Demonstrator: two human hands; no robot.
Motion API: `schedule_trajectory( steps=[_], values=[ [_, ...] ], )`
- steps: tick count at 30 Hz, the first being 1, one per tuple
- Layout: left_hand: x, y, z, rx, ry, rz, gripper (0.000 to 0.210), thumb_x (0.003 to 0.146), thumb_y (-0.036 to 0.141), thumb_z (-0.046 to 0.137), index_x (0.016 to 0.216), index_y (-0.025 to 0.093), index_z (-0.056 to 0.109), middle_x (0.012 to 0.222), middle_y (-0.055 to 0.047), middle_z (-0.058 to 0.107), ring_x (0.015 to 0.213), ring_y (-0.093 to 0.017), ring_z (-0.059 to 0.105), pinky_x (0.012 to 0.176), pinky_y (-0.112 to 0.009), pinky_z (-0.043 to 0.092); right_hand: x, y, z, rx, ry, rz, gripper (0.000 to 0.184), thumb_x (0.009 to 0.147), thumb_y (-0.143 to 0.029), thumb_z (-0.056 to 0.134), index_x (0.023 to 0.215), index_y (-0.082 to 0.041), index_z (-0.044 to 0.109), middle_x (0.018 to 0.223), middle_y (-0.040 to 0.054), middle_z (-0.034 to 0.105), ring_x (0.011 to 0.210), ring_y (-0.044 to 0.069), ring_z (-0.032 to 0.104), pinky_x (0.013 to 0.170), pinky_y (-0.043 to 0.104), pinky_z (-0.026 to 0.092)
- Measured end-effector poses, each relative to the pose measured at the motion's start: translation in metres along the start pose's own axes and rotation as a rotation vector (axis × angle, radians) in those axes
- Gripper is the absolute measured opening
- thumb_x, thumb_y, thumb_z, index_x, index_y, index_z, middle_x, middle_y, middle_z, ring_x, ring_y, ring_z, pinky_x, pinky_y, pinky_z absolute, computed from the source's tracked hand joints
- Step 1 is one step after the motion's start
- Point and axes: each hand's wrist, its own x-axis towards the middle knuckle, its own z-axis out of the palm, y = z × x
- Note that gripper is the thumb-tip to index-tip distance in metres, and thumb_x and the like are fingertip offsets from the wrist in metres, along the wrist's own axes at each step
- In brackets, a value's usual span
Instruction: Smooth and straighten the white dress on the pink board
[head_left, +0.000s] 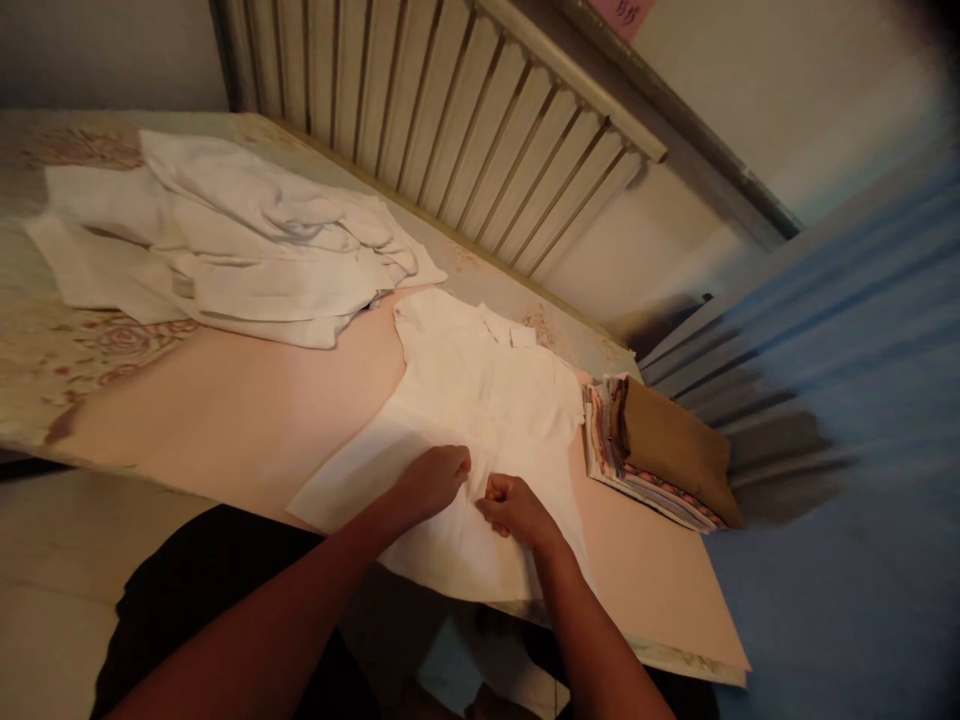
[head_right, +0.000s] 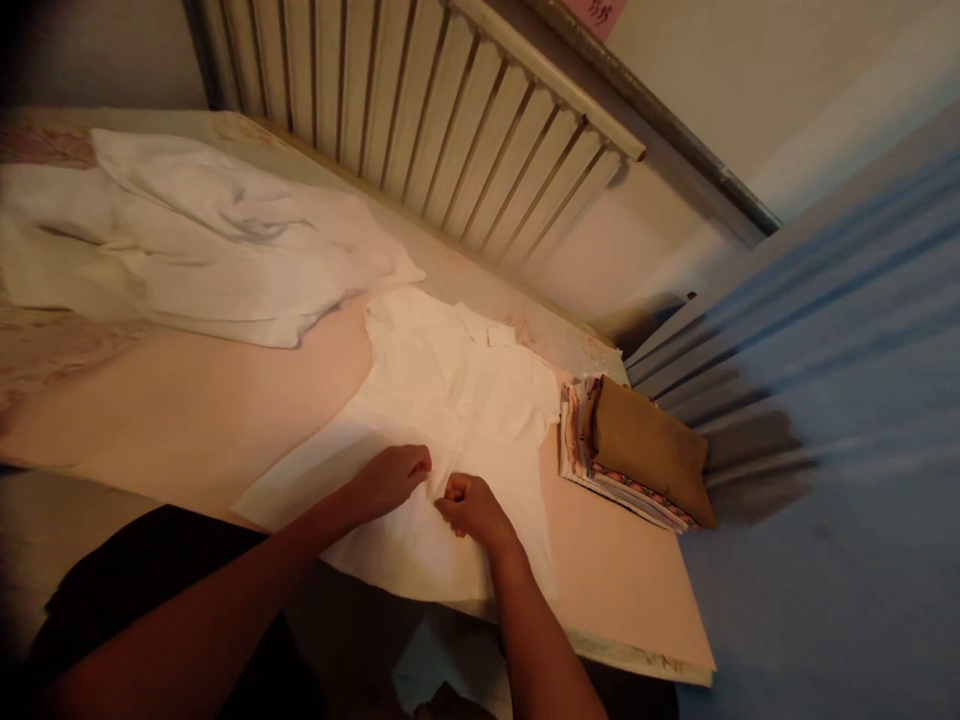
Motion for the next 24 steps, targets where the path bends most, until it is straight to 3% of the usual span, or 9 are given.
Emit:
schedule_trajectory(
  steps=[16,24],
  values=[
    [-0.0004,-0.0011,-0.0003,-0.026,0.013,0.003,0.013,0.078,0.014,0.041,0.073,0.019,0.052,0.074,0.000,0.061,0.068,-0.014,0.052,0.060,-0.026,0.034,-0.0011,-0.0043,-0.0017,0.003,-0.025,-0.005,0.018,0.068,-0.022,0.057,0.060,-0.021,0.041,0.046,-0.0080,0.049,0.035,0.005,0.040,0.035,0.017,0.029],
    [0.0002,-0.0008,-0.0006,-0.046,0.009,-0.002,0.013,0.077,0.015,0.041,0.072,0.019,0.053,0.074,-0.001,0.061,0.067,-0.014,0.051,0.060,-0.026,0.033,-0.0011,-0.0029,-0.0043,-0.042,-0.041,-0.031,0.018,0.070,-0.020,0.055,0.061,-0.022,0.039,0.045,-0.0102,0.042,0.036,0.005,0.038,0.034,0.017,0.027]
  ],
)
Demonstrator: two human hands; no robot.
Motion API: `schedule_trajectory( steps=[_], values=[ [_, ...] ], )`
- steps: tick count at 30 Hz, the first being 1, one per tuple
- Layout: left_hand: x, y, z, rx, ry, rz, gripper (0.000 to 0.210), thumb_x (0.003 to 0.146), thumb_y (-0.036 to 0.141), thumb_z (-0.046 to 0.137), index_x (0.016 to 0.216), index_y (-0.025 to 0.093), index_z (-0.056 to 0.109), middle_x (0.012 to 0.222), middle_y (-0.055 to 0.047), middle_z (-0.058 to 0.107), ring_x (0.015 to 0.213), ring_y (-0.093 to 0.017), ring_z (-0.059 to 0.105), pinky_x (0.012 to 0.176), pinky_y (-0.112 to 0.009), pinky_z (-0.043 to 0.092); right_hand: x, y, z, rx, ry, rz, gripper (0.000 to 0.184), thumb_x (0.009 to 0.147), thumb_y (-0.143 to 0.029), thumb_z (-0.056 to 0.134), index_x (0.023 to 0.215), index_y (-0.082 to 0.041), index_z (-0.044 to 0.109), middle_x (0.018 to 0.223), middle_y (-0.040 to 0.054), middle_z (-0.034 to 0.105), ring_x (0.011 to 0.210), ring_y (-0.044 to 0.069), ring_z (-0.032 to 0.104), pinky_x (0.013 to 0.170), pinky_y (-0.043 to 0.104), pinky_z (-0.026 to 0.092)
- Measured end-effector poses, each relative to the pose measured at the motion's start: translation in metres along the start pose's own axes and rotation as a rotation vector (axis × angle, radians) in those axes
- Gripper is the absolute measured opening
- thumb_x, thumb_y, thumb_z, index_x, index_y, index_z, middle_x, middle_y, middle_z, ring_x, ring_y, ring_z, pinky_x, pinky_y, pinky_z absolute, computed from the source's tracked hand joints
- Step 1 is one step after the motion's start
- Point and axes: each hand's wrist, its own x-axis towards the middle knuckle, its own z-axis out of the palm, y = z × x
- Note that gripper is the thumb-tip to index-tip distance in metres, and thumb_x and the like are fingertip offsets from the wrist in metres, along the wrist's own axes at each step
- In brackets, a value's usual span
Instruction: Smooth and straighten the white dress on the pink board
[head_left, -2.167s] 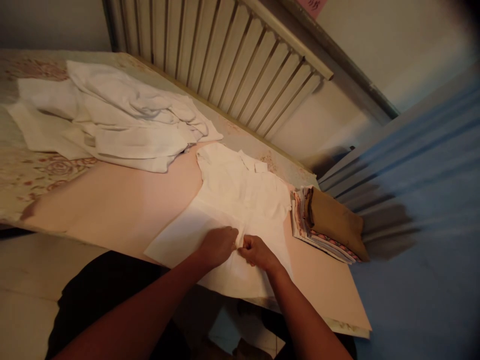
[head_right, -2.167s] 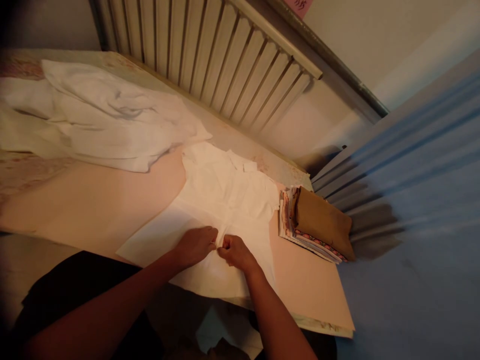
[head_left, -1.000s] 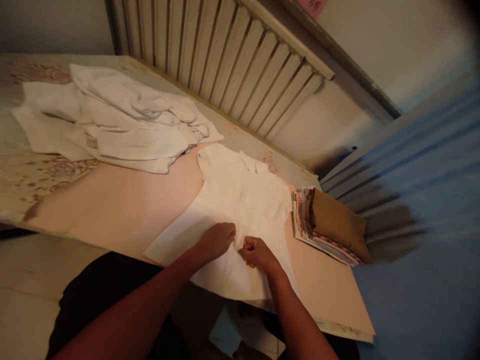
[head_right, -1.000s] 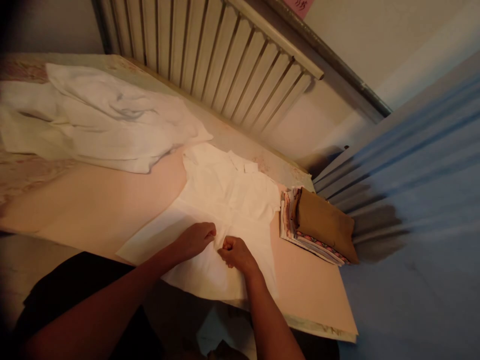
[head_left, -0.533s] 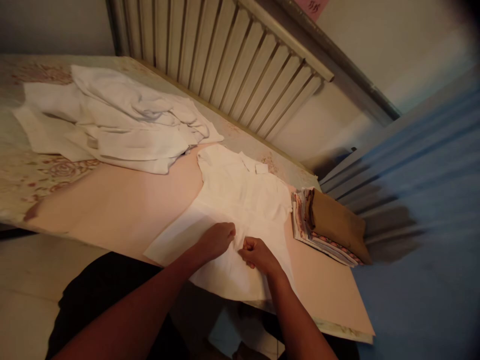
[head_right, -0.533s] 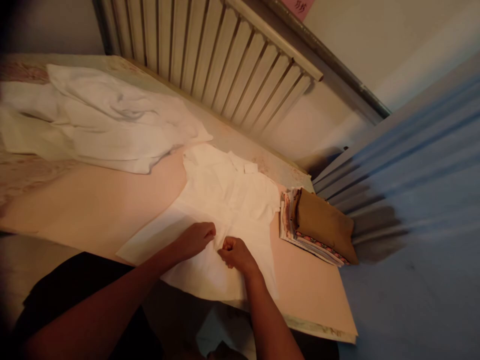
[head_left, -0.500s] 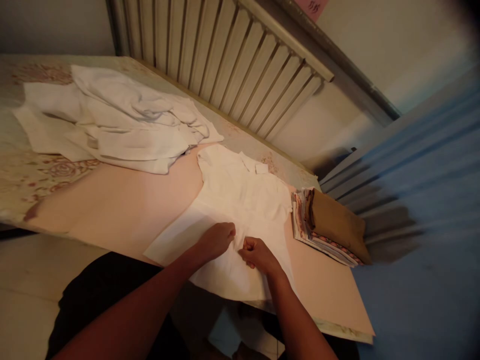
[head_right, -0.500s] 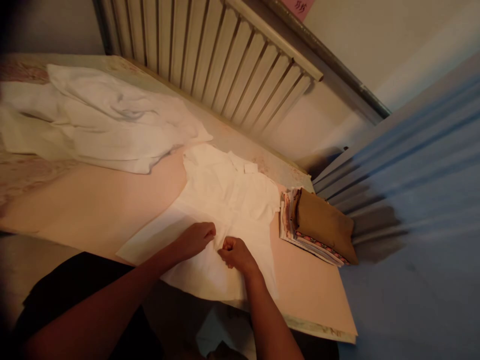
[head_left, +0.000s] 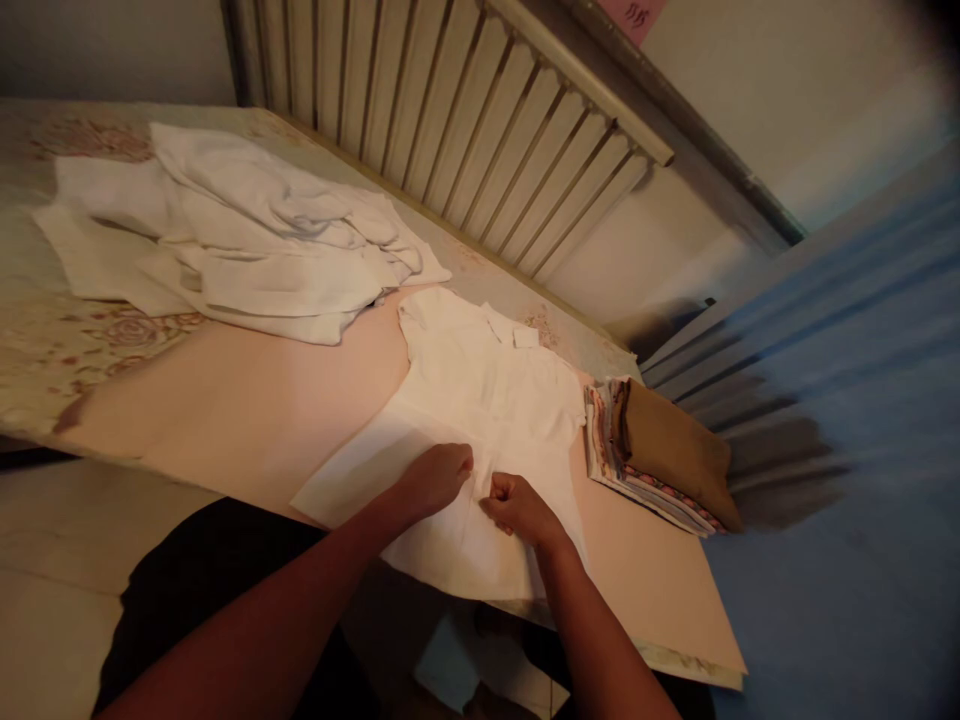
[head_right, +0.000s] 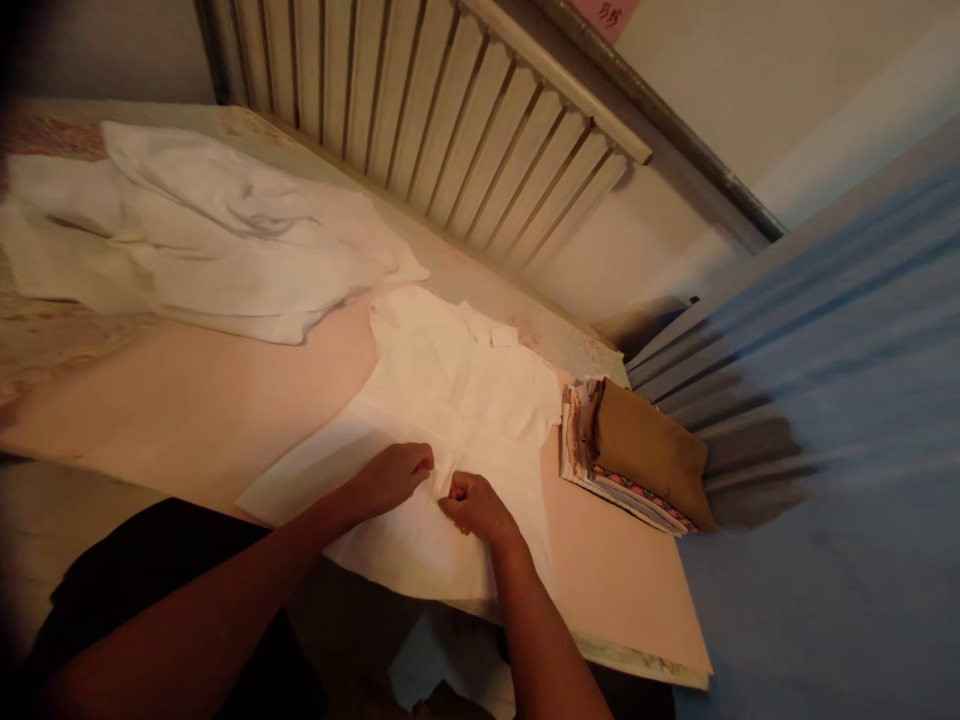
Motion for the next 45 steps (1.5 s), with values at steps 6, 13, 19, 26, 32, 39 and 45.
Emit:
schedule_trajectory(
  steps=[6,13,19,26,32,39,45],
  values=[
    [-0.0016,0.0023,-0.0015,0.002,-0.010,-0.001,0.015,0.077,0.014,0.041,0.075,0.019,0.055,0.077,-0.001,0.063,0.069,-0.014,0.053,0.062,-0.026,0.034,0.0000,0.0026,0.0002,-0.012,0.010,-0.022,0.018,0.071,-0.020,0.054,0.062,-0.022,0.039,0.045,-0.0113,0.038,0.036,0.005,0.034,0.034,0.017,0.026],
    [-0.0013,0.0003,-0.0004,0.012,0.000,0.006,0.014,0.078,0.015,0.041,0.073,0.020,0.053,0.074,-0.001,0.061,0.067,-0.014,0.051,0.060,-0.026,0.032,-0.0009,0.0027,0.0006,-0.004,0.008,-0.017,0.017,0.072,-0.021,0.054,0.063,-0.022,0.040,0.046,-0.0107,0.040,0.037,0.005,0.036,0.035,0.017,0.028],
    [-0.0003,-0.0011,0.0009,0.018,-0.004,0.003,0.014,0.077,0.015,0.041,0.073,0.019,0.053,0.074,-0.001,0.061,0.067,-0.014,0.050,0.060,-0.026,0.033,-0.0002,0.0052,0.0007,-0.001,0.022,-0.011,0.018,0.072,-0.022,0.055,0.062,-0.021,0.040,0.045,-0.0100,0.042,0.036,0.005,0.037,0.036,0.018,0.027],
    [-0.0010,0.0007,-0.0001,0.030,-0.013,-0.006,0.014,0.078,0.015,0.042,0.075,0.020,0.054,0.077,-0.001,0.062,0.069,-0.015,0.052,0.061,-0.027,0.034,0.0003,0.0052,0.0020,0.026,0.021,-0.009,0.020,0.071,-0.023,0.057,0.062,-0.021,0.040,0.045,-0.0096,0.043,0.035,0.005,0.037,0.035,0.018,0.026],
    [-0.0007,0.0012,-0.0008,0.036,-0.016,-0.002,0.013,0.077,0.015,0.042,0.075,0.019,0.054,0.076,-0.001,0.062,0.069,-0.014,0.052,0.060,-0.027,0.033,-0.0013,0.0008,0.0023,0.031,0.013,0.009,0.019,0.070,-0.023,0.057,0.062,-0.021,0.040,0.045,-0.0097,0.043,0.036,0.005,0.038,0.036,0.017,0.027],
    [0.0006,-0.0015,0.0023,0.016,-0.007,-0.004,0.013,0.077,0.015,0.042,0.075,0.020,0.054,0.077,-0.001,0.062,0.069,-0.015,0.052,0.061,-0.027,0.034,-0.0026,-0.0032,0.0041,0.048,0.030,0.016,0.019,0.069,-0.023,0.058,0.061,-0.021,0.040,0.044,-0.0104,0.042,0.035,0.005,0.037,0.035,0.017,0.027],
    [-0.0007,-0.0005,0.0005,0.027,-0.021,-0.010,0.014,0.078,0.016,0.041,0.075,0.020,0.054,0.076,-0.001,0.062,0.069,-0.015,0.052,0.061,-0.027,0.033,-0.0023,-0.0016,0.0038,0.042,0.027,0.008,0.019,0.070,-0.022,0.057,0.062,-0.021,0.040,0.045,-0.0101,0.044,0.035,0.005,0.038,0.036,0.017,0.027]
  ],
)
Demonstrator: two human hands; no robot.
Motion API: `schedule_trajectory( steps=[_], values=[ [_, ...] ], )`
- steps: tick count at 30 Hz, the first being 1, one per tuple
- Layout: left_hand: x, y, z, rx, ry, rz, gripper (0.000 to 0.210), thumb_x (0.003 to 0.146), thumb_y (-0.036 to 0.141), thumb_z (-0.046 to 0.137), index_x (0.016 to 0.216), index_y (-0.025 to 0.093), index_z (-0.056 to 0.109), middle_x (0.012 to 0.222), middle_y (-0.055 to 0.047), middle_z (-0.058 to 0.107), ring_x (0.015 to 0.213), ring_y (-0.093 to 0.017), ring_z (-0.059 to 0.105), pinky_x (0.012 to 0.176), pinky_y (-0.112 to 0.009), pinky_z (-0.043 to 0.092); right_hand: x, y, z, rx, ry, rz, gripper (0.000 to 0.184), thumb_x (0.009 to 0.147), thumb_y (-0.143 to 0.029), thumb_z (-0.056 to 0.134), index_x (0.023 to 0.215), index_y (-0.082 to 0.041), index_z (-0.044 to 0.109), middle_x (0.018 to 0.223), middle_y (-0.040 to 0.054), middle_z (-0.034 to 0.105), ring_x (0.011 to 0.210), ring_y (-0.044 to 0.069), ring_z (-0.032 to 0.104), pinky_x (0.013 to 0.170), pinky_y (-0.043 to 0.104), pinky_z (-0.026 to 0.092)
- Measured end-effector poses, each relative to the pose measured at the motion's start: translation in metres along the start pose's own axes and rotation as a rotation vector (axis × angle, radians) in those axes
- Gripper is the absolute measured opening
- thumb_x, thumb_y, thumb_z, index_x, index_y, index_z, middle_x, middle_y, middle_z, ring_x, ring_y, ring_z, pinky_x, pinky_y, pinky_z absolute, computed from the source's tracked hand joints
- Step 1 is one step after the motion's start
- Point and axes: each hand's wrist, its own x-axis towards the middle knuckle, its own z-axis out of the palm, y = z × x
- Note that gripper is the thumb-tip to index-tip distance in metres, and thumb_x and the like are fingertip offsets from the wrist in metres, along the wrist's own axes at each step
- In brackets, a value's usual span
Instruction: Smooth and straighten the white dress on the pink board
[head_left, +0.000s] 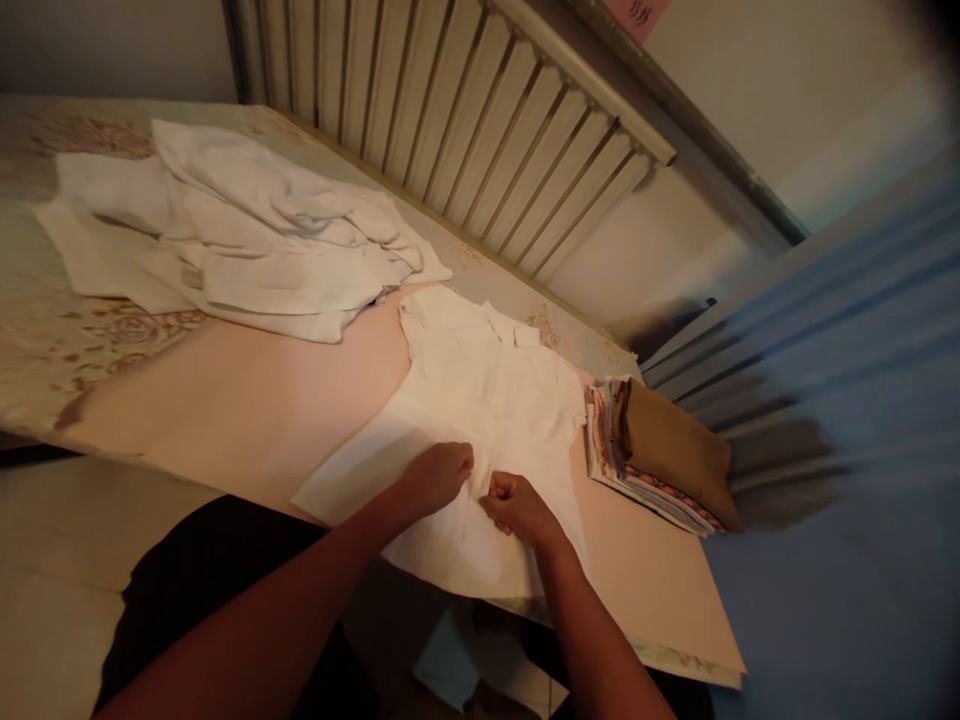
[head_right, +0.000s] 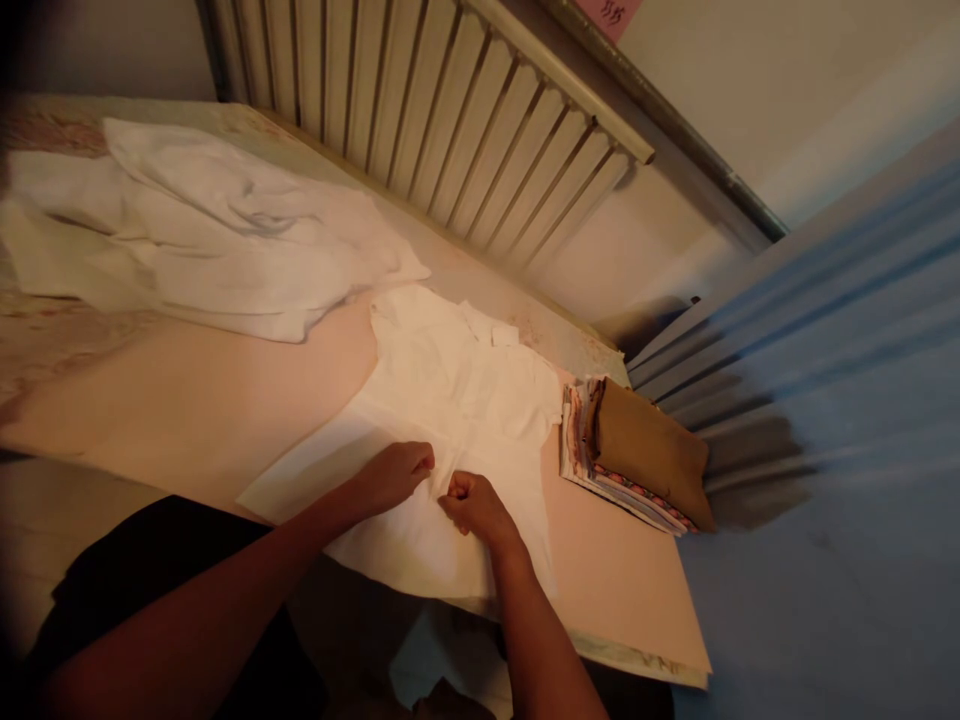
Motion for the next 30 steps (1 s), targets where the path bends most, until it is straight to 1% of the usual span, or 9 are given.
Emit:
schedule_trajectory(
  steps=[10,24,30],
  values=[
    [0.0003,0.0016,-0.0011,0.023,0.000,0.006,0.013,0.079,0.014,0.043,0.075,0.020,0.054,0.076,-0.001,0.062,0.069,-0.014,0.052,0.061,-0.027,0.034,0.0009,0.0031,0.0005,0.006,0.011,0.020,0.020,0.071,-0.025,0.058,0.062,-0.021,0.041,0.045,-0.0094,0.045,0.035,0.005,0.038,0.035,0.017,0.028],
    [-0.0005,0.0014,-0.0015,0.005,-0.006,-0.011,0.013,0.077,0.015,0.043,0.077,0.020,0.055,0.079,-0.001,0.063,0.071,-0.015,0.054,0.063,-0.027,0.035,0.0020,0.0012,0.0020,-0.008,0.006,0.019,0.017,0.067,-0.020,0.056,0.061,-0.022,0.040,0.044,-0.0094,0.045,0.034,0.005,0.038,0.035,0.018,0.027],
    [-0.0003,0.0006,-0.0005,0.010,0.006,0.006,0.013,0.077,0.016,0.042,0.076,0.020,0.054,0.077,-0.002,0.063,0.069,-0.015,0.053,0.060,-0.027,0.033,0.0016,0.0005,0.0010,-0.044,0.009,0.029,0.017,0.068,-0.019,0.055,0.061,-0.022,0.040,0.044,-0.0096,0.045,0.034,0.005,0.039,0.036,0.017,0.028]
  ],
)
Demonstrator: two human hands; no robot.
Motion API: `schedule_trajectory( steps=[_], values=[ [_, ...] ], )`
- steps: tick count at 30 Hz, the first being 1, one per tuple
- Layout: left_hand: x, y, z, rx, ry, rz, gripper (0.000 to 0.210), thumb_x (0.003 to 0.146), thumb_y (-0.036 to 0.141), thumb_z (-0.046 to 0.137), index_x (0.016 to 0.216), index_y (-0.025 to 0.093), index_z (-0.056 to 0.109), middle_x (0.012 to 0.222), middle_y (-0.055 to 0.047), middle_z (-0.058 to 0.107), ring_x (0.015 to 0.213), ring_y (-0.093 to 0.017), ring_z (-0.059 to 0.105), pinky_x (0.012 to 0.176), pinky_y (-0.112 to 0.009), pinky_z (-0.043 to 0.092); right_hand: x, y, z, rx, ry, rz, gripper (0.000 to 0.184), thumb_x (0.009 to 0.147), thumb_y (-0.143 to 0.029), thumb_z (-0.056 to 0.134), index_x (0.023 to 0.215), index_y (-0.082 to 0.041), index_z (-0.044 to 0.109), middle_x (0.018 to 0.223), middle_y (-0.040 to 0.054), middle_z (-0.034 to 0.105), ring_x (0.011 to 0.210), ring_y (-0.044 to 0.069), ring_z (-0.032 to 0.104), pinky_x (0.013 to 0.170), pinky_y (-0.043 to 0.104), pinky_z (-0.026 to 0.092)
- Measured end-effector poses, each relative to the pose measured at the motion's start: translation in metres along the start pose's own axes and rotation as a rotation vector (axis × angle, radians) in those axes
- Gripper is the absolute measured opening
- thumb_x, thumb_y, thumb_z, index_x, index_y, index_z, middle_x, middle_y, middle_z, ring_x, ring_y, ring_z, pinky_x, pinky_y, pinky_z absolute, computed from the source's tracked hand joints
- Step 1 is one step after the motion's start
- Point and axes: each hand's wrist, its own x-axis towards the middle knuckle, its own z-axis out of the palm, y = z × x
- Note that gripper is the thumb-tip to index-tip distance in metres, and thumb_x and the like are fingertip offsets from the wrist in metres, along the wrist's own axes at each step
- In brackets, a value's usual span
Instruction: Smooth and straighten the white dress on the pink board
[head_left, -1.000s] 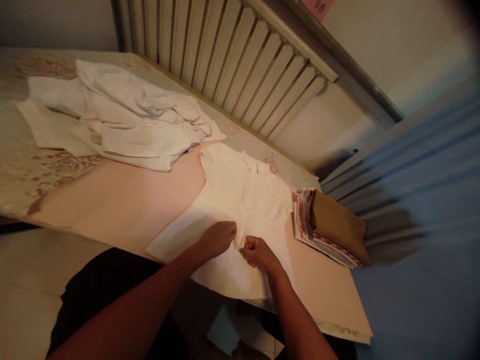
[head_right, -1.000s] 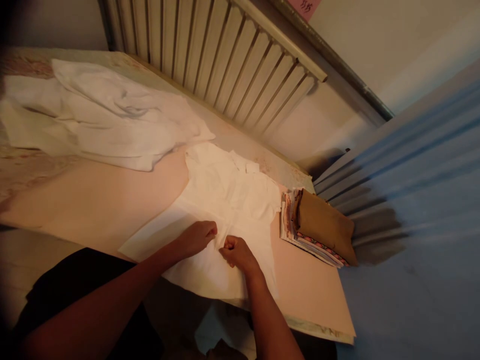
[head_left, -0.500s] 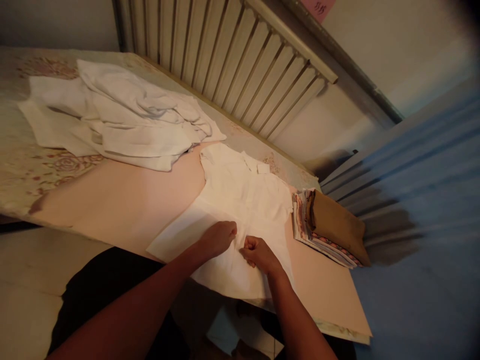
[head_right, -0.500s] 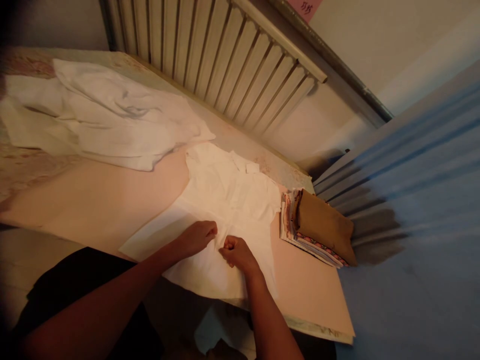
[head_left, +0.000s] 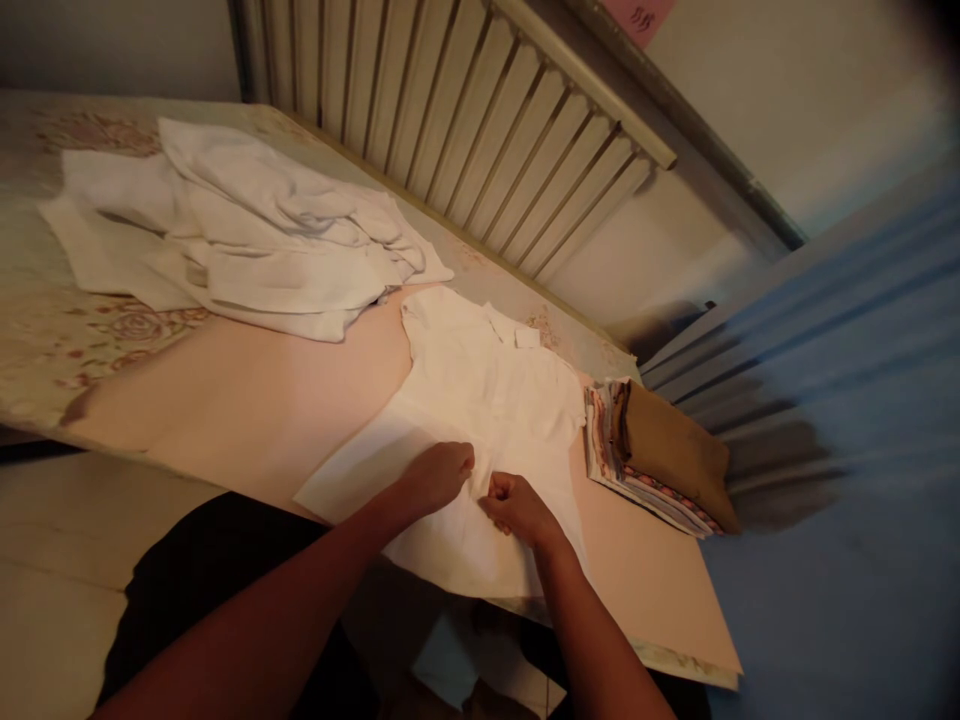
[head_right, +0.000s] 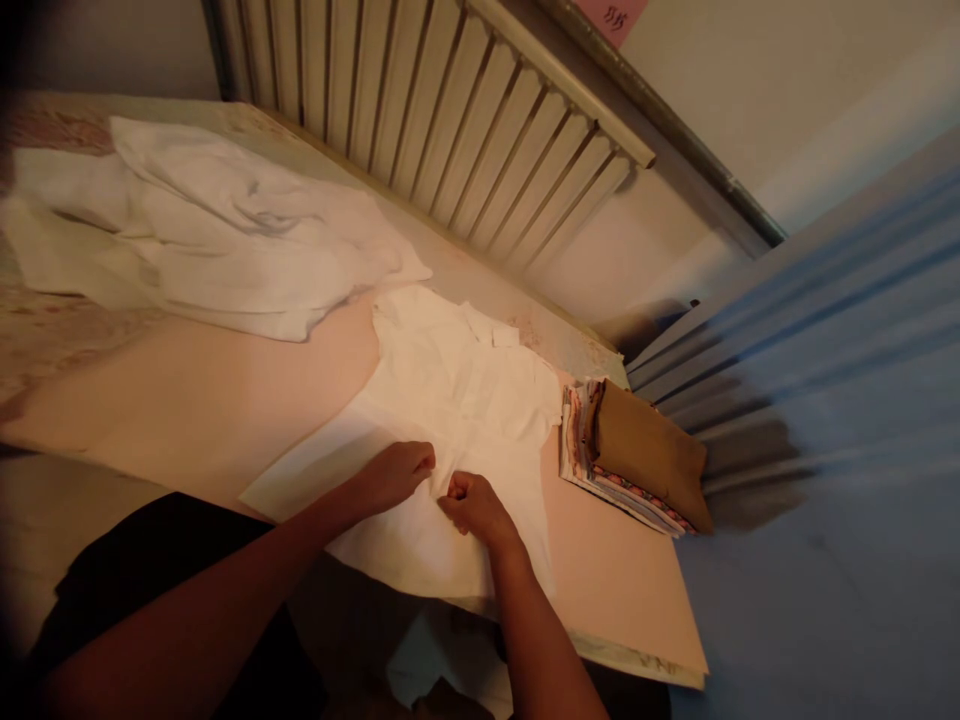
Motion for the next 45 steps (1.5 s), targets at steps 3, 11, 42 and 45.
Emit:
schedule_trajectory(
  steps=[3,11,42,45],
  values=[
    [0.0003,-0.0013,0.0013,-0.011,0.010,0.007,0.013,0.077,0.016,0.042,0.075,0.020,0.054,0.077,-0.001,0.063,0.069,-0.015,0.053,0.060,-0.027,0.033,-0.0007,-0.0009,-0.0003,0.010,-0.004,-0.019,0.018,0.069,-0.019,0.055,0.061,-0.022,0.039,0.044,-0.0097,0.045,0.035,0.005,0.038,0.035,0.018,0.028],
    [-0.0005,0.0006,-0.0012,-0.020,-0.001,0.010,0.014,0.077,0.015,0.041,0.076,0.020,0.055,0.077,-0.002,0.063,0.068,-0.015,0.053,0.060,-0.026,0.033,-0.0004,-0.0013,0.0004,0.013,0.010,-0.005,0.017,0.068,-0.018,0.055,0.060,-0.022,0.040,0.043,-0.0099,0.045,0.034,0.005,0.039,0.034,0.017,0.028],
    [-0.0018,0.0032,-0.0040,-0.022,-0.012,-0.014,0.015,0.078,0.015,0.041,0.076,0.019,0.055,0.077,-0.002,0.063,0.068,-0.014,0.053,0.060,-0.026,0.034,-0.0001,0.0021,-0.0044,-0.033,-0.022,-0.039,0.016,0.071,-0.017,0.053,0.061,-0.022,0.040,0.041,-0.0108,0.042,0.034,0.005,0.036,0.035,0.018,0.025],
    [-0.0023,0.0039,-0.0047,-0.026,-0.007,-0.006,0.014,0.078,0.015,0.041,0.075,0.019,0.055,0.076,-0.001,0.063,0.068,-0.014,0.053,0.059,-0.026,0.034,-0.0011,0.0000,-0.0041,-0.025,-0.027,-0.047,0.016,0.070,-0.017,0.052,0.061,-0.022,0.040,0.041,-0.0111,0.041,0.034,0.005,0.035,0.035,0.018,0.025]
  ],
)
